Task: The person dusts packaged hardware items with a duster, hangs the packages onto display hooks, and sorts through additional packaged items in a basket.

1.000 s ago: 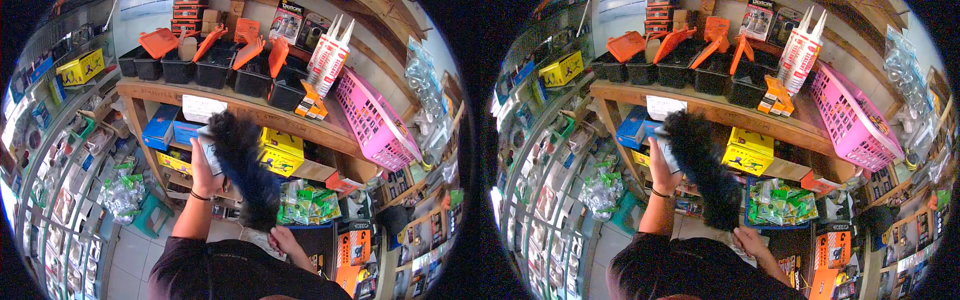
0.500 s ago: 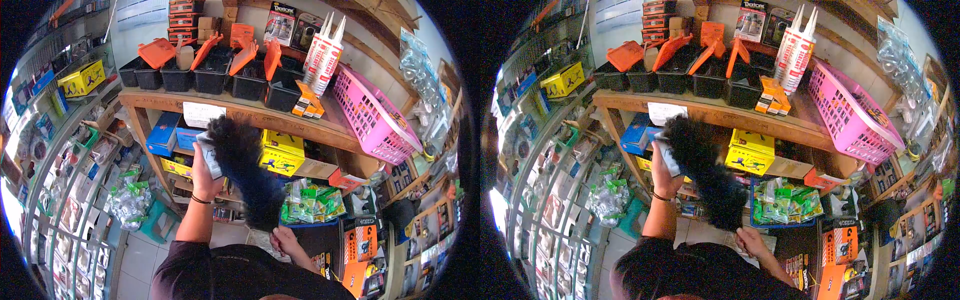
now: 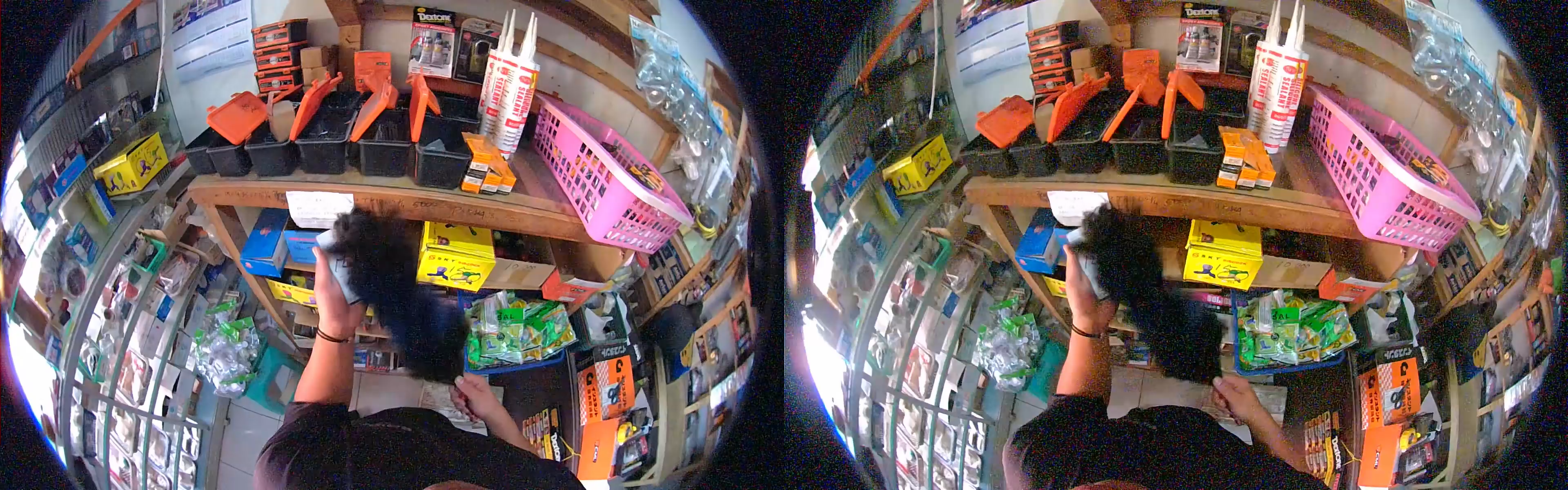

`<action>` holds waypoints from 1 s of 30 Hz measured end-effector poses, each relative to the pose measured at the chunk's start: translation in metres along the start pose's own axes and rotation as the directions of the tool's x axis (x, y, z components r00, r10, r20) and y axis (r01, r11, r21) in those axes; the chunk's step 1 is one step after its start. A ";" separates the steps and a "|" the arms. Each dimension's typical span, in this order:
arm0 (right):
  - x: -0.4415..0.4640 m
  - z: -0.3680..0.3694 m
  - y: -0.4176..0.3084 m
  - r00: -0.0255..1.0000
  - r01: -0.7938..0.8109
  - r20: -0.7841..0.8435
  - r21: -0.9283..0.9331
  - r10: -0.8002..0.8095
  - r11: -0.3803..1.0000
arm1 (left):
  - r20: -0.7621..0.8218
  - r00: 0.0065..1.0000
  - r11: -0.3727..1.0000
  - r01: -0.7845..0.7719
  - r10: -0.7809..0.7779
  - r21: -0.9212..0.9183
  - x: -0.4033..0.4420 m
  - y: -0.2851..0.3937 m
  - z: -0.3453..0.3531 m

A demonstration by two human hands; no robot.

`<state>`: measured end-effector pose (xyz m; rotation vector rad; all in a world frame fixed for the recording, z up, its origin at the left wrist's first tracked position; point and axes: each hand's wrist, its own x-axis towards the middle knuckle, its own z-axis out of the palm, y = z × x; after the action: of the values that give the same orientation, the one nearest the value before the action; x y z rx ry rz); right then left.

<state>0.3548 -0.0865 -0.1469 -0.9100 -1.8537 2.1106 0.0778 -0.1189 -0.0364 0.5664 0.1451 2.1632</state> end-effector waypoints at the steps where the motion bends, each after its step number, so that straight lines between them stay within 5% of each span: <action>1: -0.001 0.002 -0.001 0.998 -0.002 -0.061 0.045 0.005 0.999 | -0.088 0.995 0.998 -0.043 0.047 0.047 0.003 -0.005 -0.001; 3: -0.003 0.002 0.008 1.000 -0.020 0.021 0.043 0.019 0.999 | 0.041 0.999 1.000 0.013 -0.014 0.013 0.005 -0.008 -0.008; 5: -0.005 0.005 0.009 0.995 0.012 0.102 -0.131 0.001 0.991 | 0.370 0.924 0.994 0.109 -0.098 -0.008 0.012 -0.007 -0.020; 6: -0.003 0.005 0.016 1.000 0.028 0.007 -0.026 -0.027 0.999 | 0.462 0.887 0.999 0.036 -0.028 -0.009 0.006 -0.009 -0.008; 7: -0.003 0.004 0.014 1.000 0.027 0.009 -0.014 -0.027 1.000 | 0.059 0.998 1.000 0.001 0.000 -0.020 0.006 -0.010 -0.023; 10: -0.007 0.006 0.003 0.998 -0.031 -0.058 0.110 0.038 0.993 | -0.072 0.996 0.998 0.043 -0.046 -0.044 0.008 -0.010 0.004; 11: -0.008 0.006 0.003 0.997 -0.033 -0.063 0.118 0.041 0.992 | -0.074 0.996 0.998 0.052 -0.055 -0.042 0.009 -0.011 0.002; 13: -0.008 0.000 0.004 0.991 -0.051 0.120 -0.083 0.061 0.995 | 0.302 0.944 0.992 0.118 -0.128 0.051 0.013 -0.011 -0.006; 15: -0.006 -0.002 0.007 0.999 -0.005 0.053 -0.019 0.006 1.000 | 0.441 0.888 0.985 0.165 -0.130 -0.042 0.015 -0.010 0.002; 17: -0.006 -0.001 0.003 0.991 0.077 -0.119 0.089 -0.066 0.993 | 0.028 0.999 0.999 0.036 -0.036 0.003 0.013 -0.015 0.013; 19: -0.007 -0.004 0.009 0.996 0.011 -0.093 0.020 -0.009 1.000 | -0.048 0.999 0.987 0.016 -0.009 0.163 0.014 -0.020 0.012; 21: -0.010 -0.005 0.007 0.994 0.010 0.111 -0.059 -0.004 0.998 | 0.408 0.885 0.971 0.237 -0.224 0.019 0.017 -0.017 0.002; 22: -0.012 -0.005 0.004 0.999 -0.044 -0.009 -0.012 0.044 0.999 | 0.577 0.805 0.990 0.105 -0.138 0.090 0.015 -0.018 0.009; 23: -0.011 -0.007 0.004 0.999 -0.042 -0.009 -0.013 0.042 0.999 | 0.131 0.991 0.995 0.034 -0.022 -0.094 0.013 -0.024 0.010; 25: -0.009 -0.009 0.005 0.995 0.004 -0.098 0.151 0.011 0.989 | 0.057 0.998 0.994 0.025 -0.031 0.109 0.015 -0.020 0.015; 27: -0.013 -0.006 -0.005 0.999 -0.039 -0.002 0.093 0.039 0.995 | -0.046 0.998 0.972 0.048 -0.038 0.228 0.016 -0.020 0.008; 29: -0.011 -0.008 0.003 0.983 -0.143 0.116 -0.004 0.143 0.990 | 0.392 0.904 0.985 0.169 -0.172 0.044 0.017 -0.017 0.004; 30: -0.013 -0.009 -0.004 0.987 -0.158 0.031 0.004 0.157 0.987 | 0.399 0.908 0.991 0.116 -0.130 0.059 0.015 -0.017 0.008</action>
<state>0.3692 -0.0855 -0.1396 -1.0610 -1.8439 2.2319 0.0860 -0.0974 -0.0294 0.9832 -0.0085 1.8802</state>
